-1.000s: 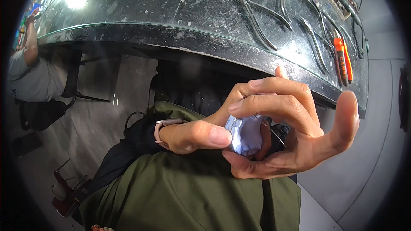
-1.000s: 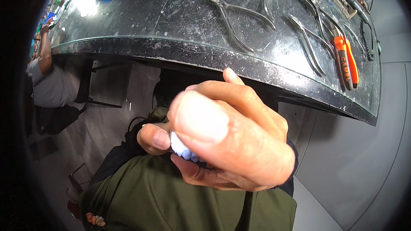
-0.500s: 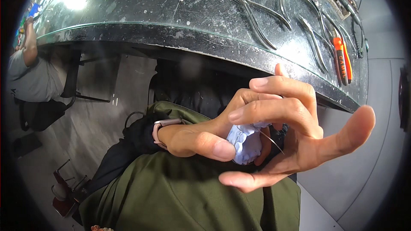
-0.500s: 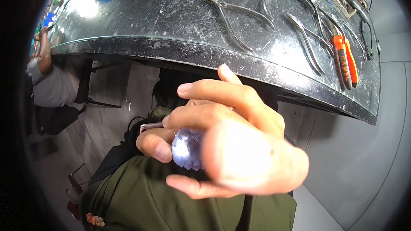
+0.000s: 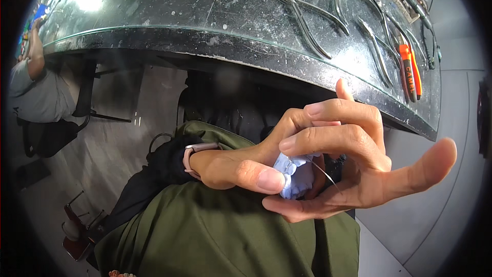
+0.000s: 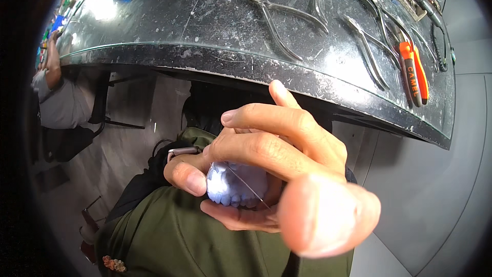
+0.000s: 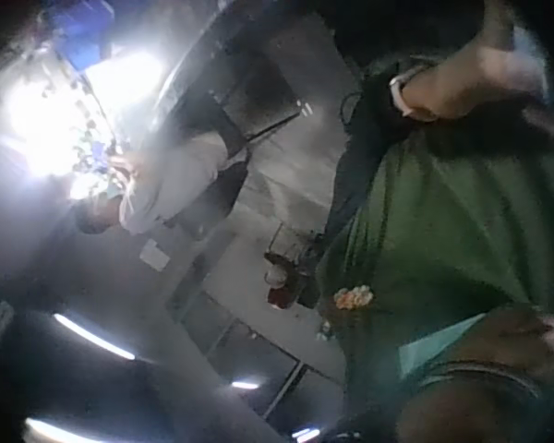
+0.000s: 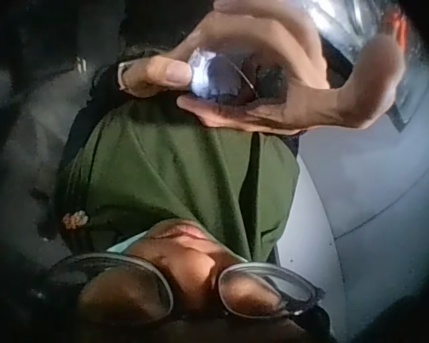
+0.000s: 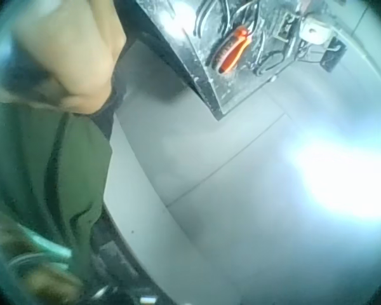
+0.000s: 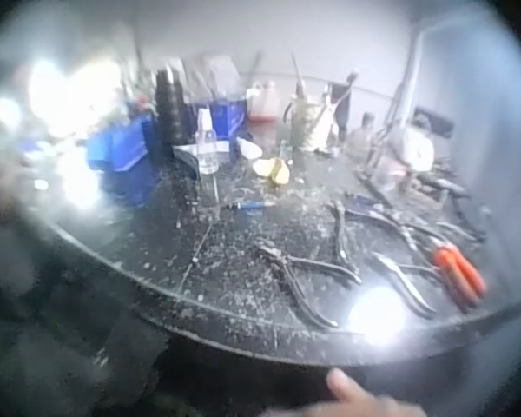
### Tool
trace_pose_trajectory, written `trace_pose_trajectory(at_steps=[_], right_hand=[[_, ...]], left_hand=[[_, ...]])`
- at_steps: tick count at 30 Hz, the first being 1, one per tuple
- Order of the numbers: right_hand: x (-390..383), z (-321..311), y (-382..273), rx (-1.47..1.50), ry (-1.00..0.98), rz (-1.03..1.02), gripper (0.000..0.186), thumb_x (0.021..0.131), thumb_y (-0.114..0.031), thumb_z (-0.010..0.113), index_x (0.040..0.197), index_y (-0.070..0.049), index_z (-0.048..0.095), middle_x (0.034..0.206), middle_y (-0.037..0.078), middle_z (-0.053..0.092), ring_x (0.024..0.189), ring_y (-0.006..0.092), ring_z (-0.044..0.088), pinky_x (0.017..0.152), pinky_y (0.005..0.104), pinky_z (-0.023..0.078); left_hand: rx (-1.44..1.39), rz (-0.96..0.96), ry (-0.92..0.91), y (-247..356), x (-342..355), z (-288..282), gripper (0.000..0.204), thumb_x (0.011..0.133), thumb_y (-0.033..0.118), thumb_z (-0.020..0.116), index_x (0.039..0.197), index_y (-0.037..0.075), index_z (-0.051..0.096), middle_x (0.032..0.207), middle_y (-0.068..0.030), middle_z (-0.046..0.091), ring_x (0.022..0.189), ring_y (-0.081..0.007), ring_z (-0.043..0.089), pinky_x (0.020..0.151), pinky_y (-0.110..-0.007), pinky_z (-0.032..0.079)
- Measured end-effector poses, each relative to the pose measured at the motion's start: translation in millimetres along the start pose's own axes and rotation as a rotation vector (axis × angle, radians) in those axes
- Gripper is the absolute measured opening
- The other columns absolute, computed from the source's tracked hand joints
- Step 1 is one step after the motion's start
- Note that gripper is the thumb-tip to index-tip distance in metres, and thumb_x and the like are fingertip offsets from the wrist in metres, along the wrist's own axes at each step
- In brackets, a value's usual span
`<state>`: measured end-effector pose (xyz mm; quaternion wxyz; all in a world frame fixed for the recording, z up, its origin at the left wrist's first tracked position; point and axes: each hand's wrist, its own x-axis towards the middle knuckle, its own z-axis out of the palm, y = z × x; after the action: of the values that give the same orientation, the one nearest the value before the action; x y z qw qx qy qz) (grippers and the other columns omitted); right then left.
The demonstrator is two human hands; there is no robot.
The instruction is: The person bends a piece of dental wire around a dental model to fit the contours of the teeth, then uses a pair of pliers to further shape the wire.
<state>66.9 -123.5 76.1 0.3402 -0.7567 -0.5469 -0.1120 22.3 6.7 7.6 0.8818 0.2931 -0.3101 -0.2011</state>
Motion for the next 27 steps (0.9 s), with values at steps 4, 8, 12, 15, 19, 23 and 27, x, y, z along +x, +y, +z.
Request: trace_pose_trajectory(at_steps=[4, 8, 12, 15, 19, 23, 27], right_hand=[[-2, 5, -3, 0.046, 0.133, 0.079, 0.094, 0.032, -0.016, 0.074, 0.106, 0.001, 0.019, 0.059, 0.004, 0.057, 0.068, 0.0226, 0.056, 0.075, 0.0484, 0.047], [-4, 9, -4, 0.073, 0.284, 0.159, 0.068, 0.029, -0.017, 0.070, 0.089, 0.003, 0.044, 0.059, 0.004, 0.056, 0.069, 0.0227, 0.055, 0.075, 0.0480, 0.048], [-3, 27, -4, 0.059, 0.412, 0.169, 0.046, 0.026, -0.018, 0.068, 0.068, -0.001, 0.056, 0.058, 0.003, 0.054, 0.070, 0.0224, 0.055, 0.075, 0.0485, 0.048], [-3, 25, -6, 0.037, 0.457, 0.202, 0.036, 0.025, -0.020, 0.066, 0.056, -0.006, 0.055, 0.055, 0.002, 0.053, 0.071, 0.0217, 0.056, 0.076, 0.0496, 0.047], [-6, 23, -8, 0.031, 0.431, 0.266, 0.036, 0.025, -0.020, 0.066, 0.057, -0.007, 0.056, 0.056, 0.001, 0.053, 0.071, 0.0210, 0.056, 0.077, 0.0502, 0.047], [-5, 16, -6, 0.059, 0.371, 0.255, 0.039, 0.025, -0.019, 0.069, 0.061, -0.008, 0.058, 0.059, 0.001, 0.055, 0.074, 0.0209, 0.056, 0.080, 0.0507, 0.045], [-6, 7, -5, 0.130, 0.242, 0.260, 0.043, 0.025, -0.019, 0.072, 0.065, -0.008, 0.060, 0.064, 0.000, 0.057, 0.078, 0.0209, 0.056, 0.085, 0.0519, 0.042]], left_hand=[[-0.028, -0.021, -0.041, -2, -1, -3, 0.075, 0.075, 0.040, 0.041, 0.131, 0.004, 0.006, 0.132, -0.0152, 0.014, 0.125, -0.0267, 0.016, 0.101, -0.046, 0.014], [-0.046, -0.026, -0.076, -4, -1, -5, 0.074, 0.076, 0.040, 0.041, 0.131, 0.005, 0.006, 0.132, -0.0152, 0.014, 0.125, -0.0267, 0.017, 0.101, -0.046, 0.015], [-0.038, -0.025, -0.086, 1, -5, -6, 0.074, 0.076, 0.040, 0.042, 0.131, 0.005, 0.006, 0.131, -0.0153, 0.014, 0.125, -0.0268, 0.017, 0.100, -0.046, 0.016], [-0.049, -0.027, -0.110, -4, -2, -7, 0.074, 0.076, 0.041, 0.042, 0.131, 0.005, 0.006, 0.131, -0.0153, 0.014, 0.124, -0.0268, 0.018, 0.100, -0.046, 0.016], [-0.046, 0.005, -0.142, -5, -4, -8, 0.074, 0.076, 0.041, 0.042, 0.130, 0.005, 0.006, 0.131, -0.0154, 0.015, 0.124, -0.0269, 0.018, 0.100, -0.046, 0.017], [-0.038, -0.041, -0.120, 7, -1, -2, 0.074, 0.076, 0.042, 0.042, 0.130, 0.006, 0.006, 0.130, -0.0153, 0.015, 0.123, -0.0269, 0.019, 0.099, -0.046, 0.018], [-0.045, -0.020, -0.095, -1, -1, -1, 0.074, 0.077, 0.041, 0.042, 0.131, 0.006, 0.005, 0.128, -0.0155, 0.017, 0.123, -0.0269, 0.018, 0.098, -0.045, 0.019]])
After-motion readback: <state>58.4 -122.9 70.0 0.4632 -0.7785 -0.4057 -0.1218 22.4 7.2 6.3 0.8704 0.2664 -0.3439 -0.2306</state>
